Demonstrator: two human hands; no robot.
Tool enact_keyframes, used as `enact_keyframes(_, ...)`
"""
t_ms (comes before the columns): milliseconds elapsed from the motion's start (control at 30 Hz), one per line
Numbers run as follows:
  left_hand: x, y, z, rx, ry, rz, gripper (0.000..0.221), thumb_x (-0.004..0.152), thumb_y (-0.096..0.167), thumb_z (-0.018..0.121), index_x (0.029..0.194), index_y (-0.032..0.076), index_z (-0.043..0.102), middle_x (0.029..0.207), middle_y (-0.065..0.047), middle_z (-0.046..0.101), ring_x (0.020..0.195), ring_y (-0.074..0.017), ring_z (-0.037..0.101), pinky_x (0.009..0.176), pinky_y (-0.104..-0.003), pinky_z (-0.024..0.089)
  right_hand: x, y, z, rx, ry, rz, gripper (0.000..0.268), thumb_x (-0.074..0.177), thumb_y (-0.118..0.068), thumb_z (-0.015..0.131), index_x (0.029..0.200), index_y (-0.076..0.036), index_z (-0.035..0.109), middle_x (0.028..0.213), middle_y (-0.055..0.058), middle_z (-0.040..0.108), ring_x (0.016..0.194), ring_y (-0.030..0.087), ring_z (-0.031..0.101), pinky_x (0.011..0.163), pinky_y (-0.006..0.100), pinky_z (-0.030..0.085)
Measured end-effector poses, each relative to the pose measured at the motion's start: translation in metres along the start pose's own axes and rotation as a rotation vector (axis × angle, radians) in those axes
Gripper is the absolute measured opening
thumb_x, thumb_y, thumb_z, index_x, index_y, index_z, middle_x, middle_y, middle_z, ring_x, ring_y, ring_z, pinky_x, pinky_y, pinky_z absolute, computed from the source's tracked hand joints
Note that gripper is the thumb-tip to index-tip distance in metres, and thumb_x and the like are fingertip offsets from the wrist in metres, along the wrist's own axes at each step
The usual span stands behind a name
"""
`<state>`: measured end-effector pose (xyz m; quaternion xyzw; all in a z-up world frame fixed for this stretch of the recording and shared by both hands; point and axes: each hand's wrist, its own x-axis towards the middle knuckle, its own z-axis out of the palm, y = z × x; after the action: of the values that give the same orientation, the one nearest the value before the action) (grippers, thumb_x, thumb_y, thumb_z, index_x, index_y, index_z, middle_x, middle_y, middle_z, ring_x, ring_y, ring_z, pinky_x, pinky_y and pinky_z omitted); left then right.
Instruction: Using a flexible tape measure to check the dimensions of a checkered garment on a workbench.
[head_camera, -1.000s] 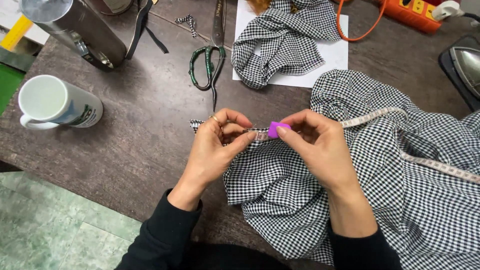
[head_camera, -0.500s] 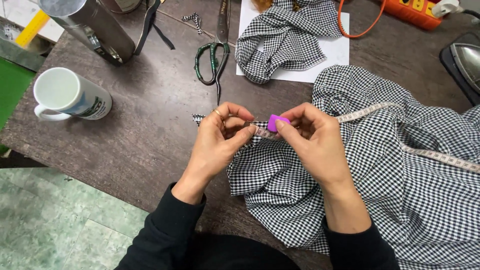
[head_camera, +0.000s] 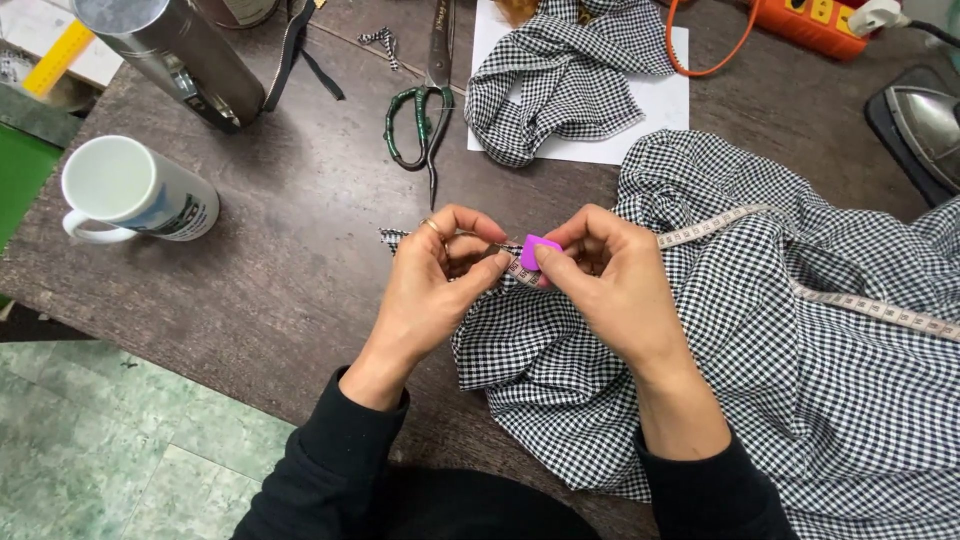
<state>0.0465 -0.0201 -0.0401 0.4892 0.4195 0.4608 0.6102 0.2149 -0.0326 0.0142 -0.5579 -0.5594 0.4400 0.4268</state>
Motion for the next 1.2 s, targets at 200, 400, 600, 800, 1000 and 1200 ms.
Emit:
enact_keyframes(200,-0.001,0.004,0.001,-0.004,0.001,0.019,0.021,0.080,-0.002,0.069,0.099,0.001,0.062,0.083,-0.015,0.074,0.078,-0.0135,0.067,0.072,-0.028,0.058,0.001,-0.002,0.002,-0.019,0.003,0.022,0.007,0.080,-0.002,0.070,0.084,0.004,0.067,0.060,0.013,0.067,0.055,0.013,0.066,0.052,0.019,0.051)
enact_keyframes(400,0.001,-0.003,-0.001,0.001,-0.002,0.027,0.021,0.080,-0.004,0.068,0.100,0.001,0.062,0.084,-0.016,0.074,0.078,-0.0147,0.067,0.069,-0.027,0.059,0.012,-0.001,0.002,-0.031,0.049,-0.011,0.003,0.081,0.001,0.067,0.083,0.003,0.067,0.058,0.012,0.066,0.053,0.012,0.064,0.047,0.018,0.048)
enact_keyframes(600,0.005,-0.005,-0.003,-0.099,0.016,-0.043,0.023,0.083,-0.004,0.065,0.105,-0.002,0.059,0.087,-0.017,0.073,0.078,-0.0157,0.068,0.066,-0.026,0.060,0.053,0.000,-0.025,-0.036,0.178,-0.030,0.006,0.089,-0.006,0.066,0.090,-0.001,0.063,0.065,0.011,0.066,0.058,0.011,0.066,0.048,0.014,0.046)
enact_keyframes(800,0.008,-0.008,-0.017,0.023,0.009,-0.024,0.023,0.087,-0.001,0.063,0.109,-0.001,0.059,0.083,-0.016,0.073,0.069,-0.0159,0.065,0.066,-0.030,0.060,0.124,0.104,-0.089,-0.074,0.259,0.100,0.012,0.086,-0.011,0.067,0.091,-0.003,0.061,0.068,0.007,0.066,0.058,0.008,0.066,0.043,0.013,0.045)
enact_keyframes(1000,0.012,-0.014,-0.021,0.035,0.056,-0.144,0.024,0.086,0.000,0.063,0.109,-0.001,0.062,0.084,-0.017,0.075,0.068,-0.0170,0.064,0.067,-0.031,0.060,0.182,0.202,-0.143,-0.131,0.334,0.296,0.014,0.083,-0.012,0.067,0.089,-0.002,0.061,0.067,0.012,0.068,0.054,0.013,0.069,0.037,0.017,0.046)
enact_keyframes(1200,0.017,-0.013,-0.024,0.131,0.095,-0.282,0.013,0.088,0.010,0.062,0.099,0.003,0.065,0.076,-0.008,0.076,0.074,-0.0125,0.071,0.075,-0.027,0.063,0.210,0.201,-0.150,0.013,0.466,0.578,0.019,0.092,-0.011,0.067,0.078,-0.008,0.055,0.068,0.013,0.067,0.053,0.015,0.067,0.035,0.024,0.038)
